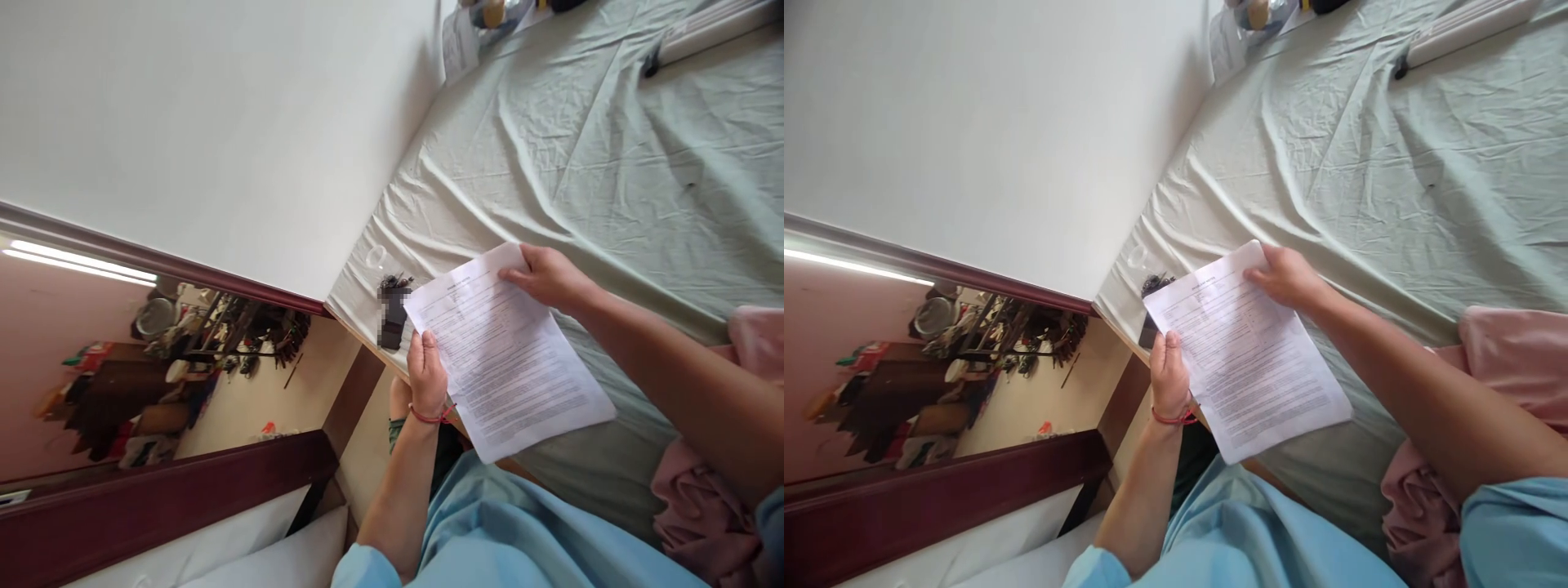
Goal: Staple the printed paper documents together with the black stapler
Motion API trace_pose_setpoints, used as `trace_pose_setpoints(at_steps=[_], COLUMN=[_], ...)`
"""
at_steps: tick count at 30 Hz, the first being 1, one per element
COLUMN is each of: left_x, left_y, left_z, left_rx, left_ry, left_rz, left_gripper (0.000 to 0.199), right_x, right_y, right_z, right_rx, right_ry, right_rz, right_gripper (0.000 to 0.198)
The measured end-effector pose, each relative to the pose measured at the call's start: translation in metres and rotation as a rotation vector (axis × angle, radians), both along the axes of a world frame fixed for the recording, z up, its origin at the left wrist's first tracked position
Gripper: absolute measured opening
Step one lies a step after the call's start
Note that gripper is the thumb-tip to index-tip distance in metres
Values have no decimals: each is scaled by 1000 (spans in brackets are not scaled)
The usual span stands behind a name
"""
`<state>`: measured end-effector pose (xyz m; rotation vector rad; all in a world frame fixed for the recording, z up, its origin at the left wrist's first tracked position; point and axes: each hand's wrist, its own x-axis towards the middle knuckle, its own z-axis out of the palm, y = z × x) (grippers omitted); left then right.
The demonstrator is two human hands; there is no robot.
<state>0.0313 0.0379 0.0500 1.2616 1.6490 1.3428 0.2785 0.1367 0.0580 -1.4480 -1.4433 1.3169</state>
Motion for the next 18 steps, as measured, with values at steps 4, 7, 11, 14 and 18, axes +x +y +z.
trace_pose_setpoints(at_steps=[4, 7, 11, 14, 18], left_x=[12, 21, 26, 27, 27], left_y=[-11, -15, -17, -18, -22], left_z=[4, 5, 3, 1, -2], left_rx=[-24, -52, -79, -78, -33], left_ry=[79, 49, 61, 89, 143], left_rz=[-102, -147, -109, -43, 71], left_gripper=[54, 57, 58, 60, 67], right_x=[3, -2, -11, -13, -14], right_y=[-10, -23, -30, -30, -31], right_z=[23, 40, 44, 41, 44], right_rx=[571, 786, 830, 807, 766], right_ry=[-342, -367, -386, -377, -364], right_rz=[-195, -21, 186, 239, 241], right_gripper=[45, 35, 33, 30, 30])
